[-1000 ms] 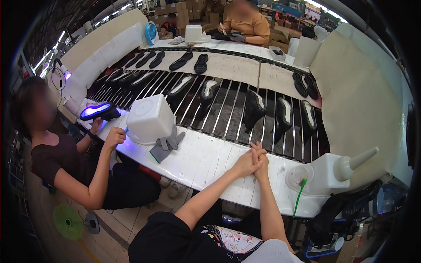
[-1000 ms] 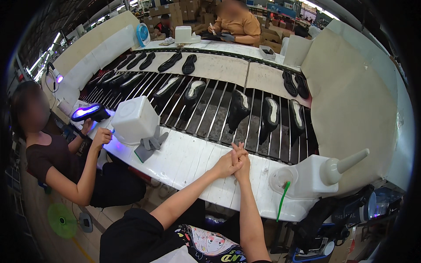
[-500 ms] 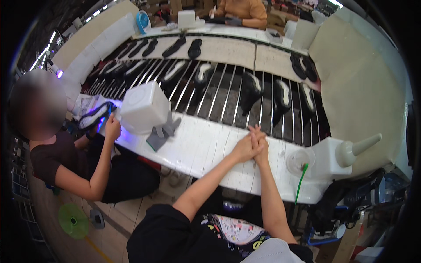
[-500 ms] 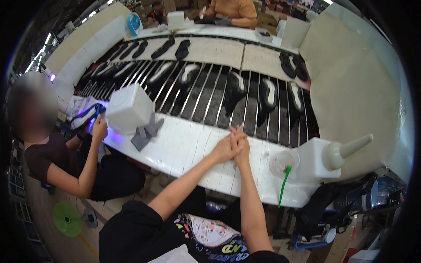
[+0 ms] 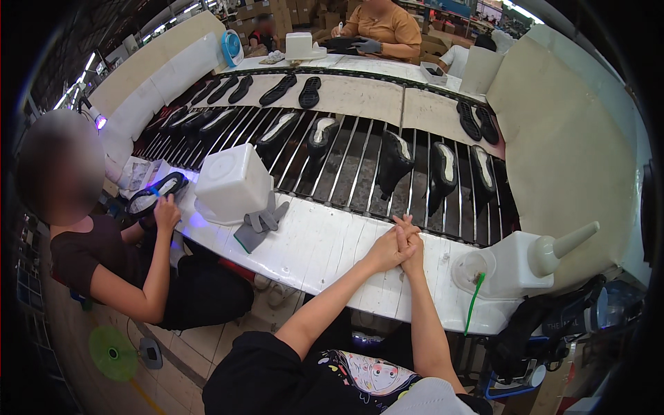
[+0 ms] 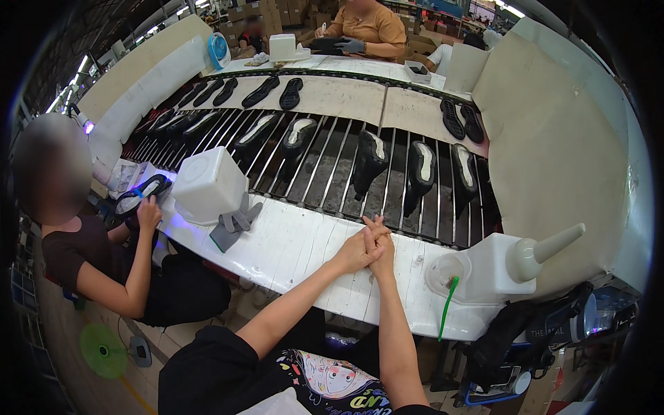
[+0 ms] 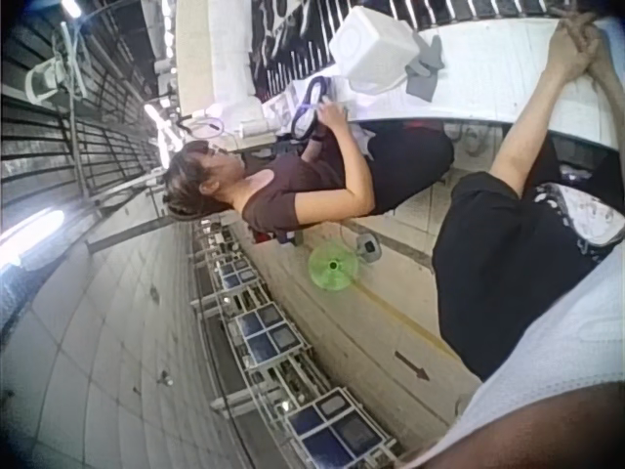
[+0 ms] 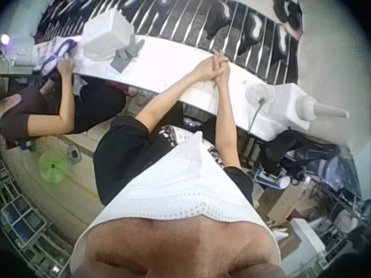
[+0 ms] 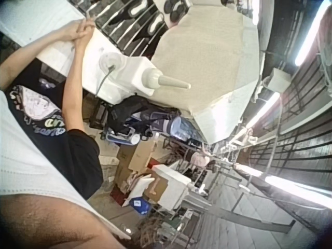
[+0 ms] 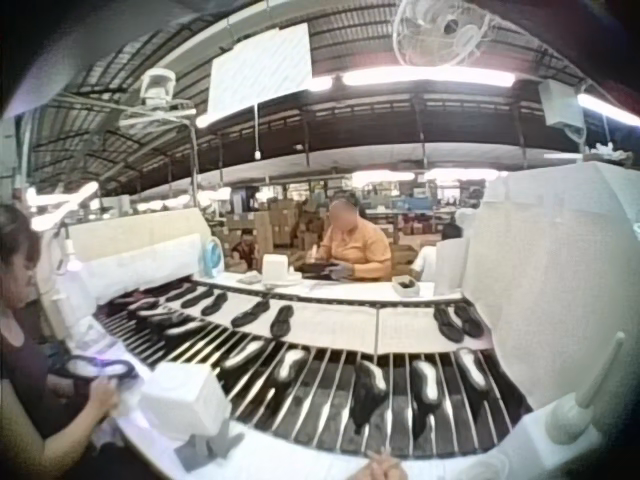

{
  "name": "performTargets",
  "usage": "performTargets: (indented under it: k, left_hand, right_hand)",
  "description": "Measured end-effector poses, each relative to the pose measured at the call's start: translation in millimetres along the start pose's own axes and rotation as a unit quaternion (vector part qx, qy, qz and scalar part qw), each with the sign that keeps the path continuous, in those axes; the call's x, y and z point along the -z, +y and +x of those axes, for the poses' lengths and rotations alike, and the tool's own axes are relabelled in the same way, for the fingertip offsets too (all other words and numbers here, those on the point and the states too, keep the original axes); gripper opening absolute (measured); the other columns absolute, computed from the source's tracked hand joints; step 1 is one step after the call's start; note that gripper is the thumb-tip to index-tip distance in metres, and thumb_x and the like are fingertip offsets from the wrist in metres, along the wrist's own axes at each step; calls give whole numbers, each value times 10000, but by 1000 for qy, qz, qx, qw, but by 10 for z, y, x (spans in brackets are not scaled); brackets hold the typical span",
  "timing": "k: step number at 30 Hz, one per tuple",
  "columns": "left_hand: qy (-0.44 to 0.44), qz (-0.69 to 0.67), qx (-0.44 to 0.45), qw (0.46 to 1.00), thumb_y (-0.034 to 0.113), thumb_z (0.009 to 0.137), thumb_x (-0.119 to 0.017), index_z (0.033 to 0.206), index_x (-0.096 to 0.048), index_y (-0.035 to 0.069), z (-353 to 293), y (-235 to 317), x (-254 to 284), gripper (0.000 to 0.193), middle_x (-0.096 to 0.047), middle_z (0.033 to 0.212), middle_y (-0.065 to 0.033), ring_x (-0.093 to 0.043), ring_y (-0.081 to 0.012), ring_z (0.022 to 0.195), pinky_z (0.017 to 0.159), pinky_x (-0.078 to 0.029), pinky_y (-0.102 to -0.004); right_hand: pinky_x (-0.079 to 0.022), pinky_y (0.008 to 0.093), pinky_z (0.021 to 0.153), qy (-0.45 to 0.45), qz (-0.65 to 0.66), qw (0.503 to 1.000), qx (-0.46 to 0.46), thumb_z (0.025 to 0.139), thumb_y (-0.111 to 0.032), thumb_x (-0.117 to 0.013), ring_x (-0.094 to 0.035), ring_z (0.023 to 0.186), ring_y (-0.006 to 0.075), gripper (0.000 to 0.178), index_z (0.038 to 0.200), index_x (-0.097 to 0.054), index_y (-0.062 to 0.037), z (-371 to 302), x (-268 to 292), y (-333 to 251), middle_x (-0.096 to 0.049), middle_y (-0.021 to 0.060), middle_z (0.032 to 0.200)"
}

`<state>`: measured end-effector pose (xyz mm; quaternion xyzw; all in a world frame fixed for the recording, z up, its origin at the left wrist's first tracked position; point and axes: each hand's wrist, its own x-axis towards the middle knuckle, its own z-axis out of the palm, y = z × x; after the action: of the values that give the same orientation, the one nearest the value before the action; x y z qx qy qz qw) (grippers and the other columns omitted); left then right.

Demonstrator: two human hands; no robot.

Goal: Apply glue or cleaning agent to the edge of shoe soles using a small brush.

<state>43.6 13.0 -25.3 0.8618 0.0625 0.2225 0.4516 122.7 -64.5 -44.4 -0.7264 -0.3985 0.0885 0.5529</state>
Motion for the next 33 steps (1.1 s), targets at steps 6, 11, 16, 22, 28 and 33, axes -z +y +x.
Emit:
performTargets:
  k: [6,11,16,22,28,33]
  left_hand:
    - [-5,-8,10,1000,505,864,-458,1276,-462,69,-9,2,16,600,-421,1378,-211,-477,-360,1190,974,-397,-406]
    - [-9,-11,11,1000,506,868,-455,1284,-457,68,-18,25,16,605,-406,1392,-212,-469,-364,1203,978,-397,-401]
    - [-9,-1,11,1000,498,867,-469,1295,-450,75,-14,22,18,602,-369,1419,-222,-454,-370,1221,986,-390,-404]
    - [-6,2,-1,1000,483,868,-477,1298,-450,83,-2,-35,-8,588,-360,1423,-229,-454,-373,1223,984,-394,-403]
    - [2,-4,1,1000,482,867,-478,1297,-452,84,-16,-5,3,587,-368,1419,-225,-461,-374,1213,979,-398,-402]
    - [0,-1,-2,1000,497,866,-469,1298,-452,81,-12,-39,-20,600,-373,1417,-220,-468,-372,1203,978,-397,-402]
  right_hand:
    - [-383,388,988,-9,-16,1000,-7,941,-390,-460,-497,1201,336,410,1212,-611,-122,-13,19,-54,-531,198,1291]
    - [-380,392,992,-9,-13,1000,-11,943,-397,-454,-492,1206,343,417,1216,-608,-121,-17,22,-45,-519,206,1302]
    - [-373,398,1003,-10,-10,1000,-5,945,-399,-449,-477,1220,358,425,1225,-598,-116,-12,23,-36,-495,218,1323]
    - [-371,402,1004,-11,-16,1000,-8,945,-381,-455,-471,1227,358,408,1224,-600,-121,-10,23,7,-494,217,1324]
    - [-372,395,1004,-10,-12,1000,-11,941,-368,-465,-481,1219,352,398,1218,-604,-119,-14,15,-14,-506,214,1315]
    - [-380,385,997,-5,-14,1000,-7,937,-366,-473,-489,1213,342,394,1211,-609,-118,-9,20,-11,-508,210,1315]
